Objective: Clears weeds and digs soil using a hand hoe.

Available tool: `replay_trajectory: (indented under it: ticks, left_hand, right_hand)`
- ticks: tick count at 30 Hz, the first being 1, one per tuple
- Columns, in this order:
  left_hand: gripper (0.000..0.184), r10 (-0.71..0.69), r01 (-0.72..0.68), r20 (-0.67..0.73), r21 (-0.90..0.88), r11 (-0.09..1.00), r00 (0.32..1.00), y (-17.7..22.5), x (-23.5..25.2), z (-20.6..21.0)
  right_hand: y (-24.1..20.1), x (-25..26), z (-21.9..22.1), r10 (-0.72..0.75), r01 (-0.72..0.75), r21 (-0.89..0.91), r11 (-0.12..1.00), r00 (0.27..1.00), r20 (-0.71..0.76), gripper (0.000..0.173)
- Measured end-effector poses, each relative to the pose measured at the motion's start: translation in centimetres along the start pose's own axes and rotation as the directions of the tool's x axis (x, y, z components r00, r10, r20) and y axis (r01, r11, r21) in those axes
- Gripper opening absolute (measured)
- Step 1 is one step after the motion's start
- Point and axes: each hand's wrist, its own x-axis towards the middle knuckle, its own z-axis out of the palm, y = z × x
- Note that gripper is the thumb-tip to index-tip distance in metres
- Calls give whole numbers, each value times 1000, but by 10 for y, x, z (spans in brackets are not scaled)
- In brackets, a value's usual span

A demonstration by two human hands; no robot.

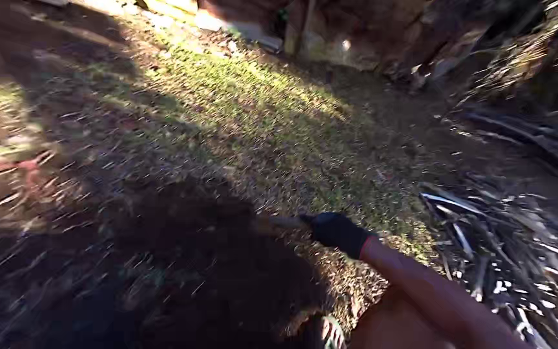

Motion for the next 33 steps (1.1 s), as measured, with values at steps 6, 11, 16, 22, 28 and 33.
replay_trajectory:
  ticks: [6, 11, 16, 22, 28, 33]
  left_hand:
    - [88, -119, 109, -354, -48, 993, 928, -132, 28, 4]
    - [80, -399, 380, -437, -135, 915, 806, -198, 24, 3]
    - [86, -395, 404, -356, -53, 913, 847, -165, 62, 19]
    - [93, -470, 503, -496, -76, 861, 730, -150, 109, -13]
    - [66, -240, 263, -285, 46, 964, 928, -138, 115, 0]
    - [62, 83, -84, -25, -9, 996, 996, -96, 78, 31]
  right_hand:
    - [16, 13, 17, -21, 24, -68, 997, 999, 43, 65]
    - [23, 15, 20, -36, 41, -104, 994, 998, 45, 64]
    - [22, 20, 23, -38, 42, -118, 992, 999, 35, 63]
    - [19, 19, 22, 15, -5, -125, 992, 996, 83, 66]
    - [19, 21, 23, 21, -11, -132, 991, 997, 73, 62]
    - [26, 26, 24, 0, 8, -125, 992, 998, 70, 62]
